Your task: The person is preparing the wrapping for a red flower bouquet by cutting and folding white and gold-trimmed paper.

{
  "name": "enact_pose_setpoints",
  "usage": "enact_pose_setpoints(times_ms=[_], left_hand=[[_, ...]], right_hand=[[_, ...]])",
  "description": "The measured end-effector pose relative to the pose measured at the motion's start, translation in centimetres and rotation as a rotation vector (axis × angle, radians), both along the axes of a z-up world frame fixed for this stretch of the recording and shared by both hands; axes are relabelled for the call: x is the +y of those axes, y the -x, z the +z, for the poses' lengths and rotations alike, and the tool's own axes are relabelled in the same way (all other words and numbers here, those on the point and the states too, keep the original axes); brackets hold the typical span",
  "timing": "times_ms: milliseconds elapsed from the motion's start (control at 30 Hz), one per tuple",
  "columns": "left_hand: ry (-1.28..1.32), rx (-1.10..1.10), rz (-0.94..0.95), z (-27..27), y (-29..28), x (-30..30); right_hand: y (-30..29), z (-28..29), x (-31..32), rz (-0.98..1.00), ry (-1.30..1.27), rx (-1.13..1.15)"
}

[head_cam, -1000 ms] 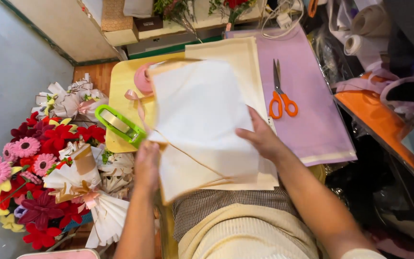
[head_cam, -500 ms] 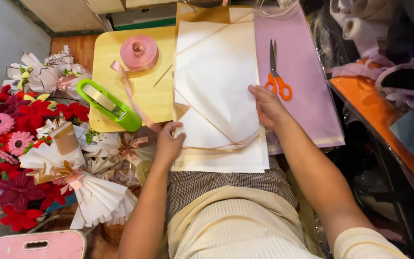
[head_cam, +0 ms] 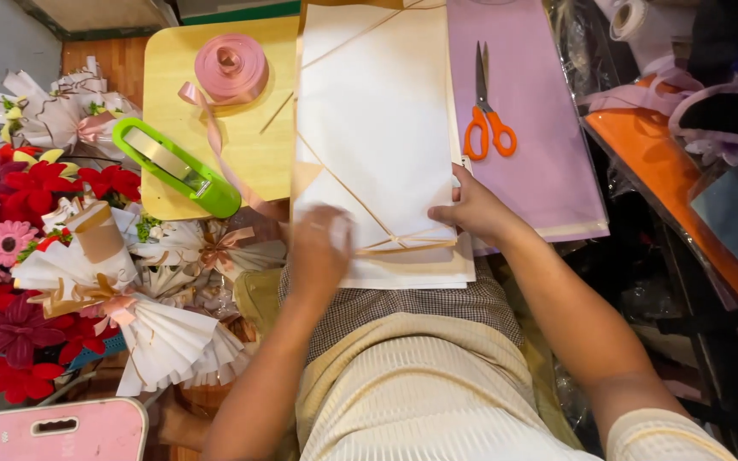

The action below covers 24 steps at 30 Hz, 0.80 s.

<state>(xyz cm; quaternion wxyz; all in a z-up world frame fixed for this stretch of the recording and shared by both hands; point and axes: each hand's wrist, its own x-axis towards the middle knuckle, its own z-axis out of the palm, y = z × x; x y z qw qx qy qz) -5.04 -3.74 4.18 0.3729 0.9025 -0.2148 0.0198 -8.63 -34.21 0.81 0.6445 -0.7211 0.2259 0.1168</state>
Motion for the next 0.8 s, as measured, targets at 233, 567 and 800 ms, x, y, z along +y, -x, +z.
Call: enact_pose_setpoints(times_ms=[233,567,800], left_hand=[[-0.208,-0.115,-0.732,-5.0,8.4,-8.2],[-0.291,-0.292,-0.657,-7.1,8.7,-9.8],[-0.309,-0.141,-0.664,-7.2,8.5,-9.7]], right_hand=[[0.9,6.4,3.9,0.102,0.464,0.043],[3.5,0.8,2.5,0.078,0.562,-0.054],[3.0,0.9,2.6,0.002,0.323,-0.104]])
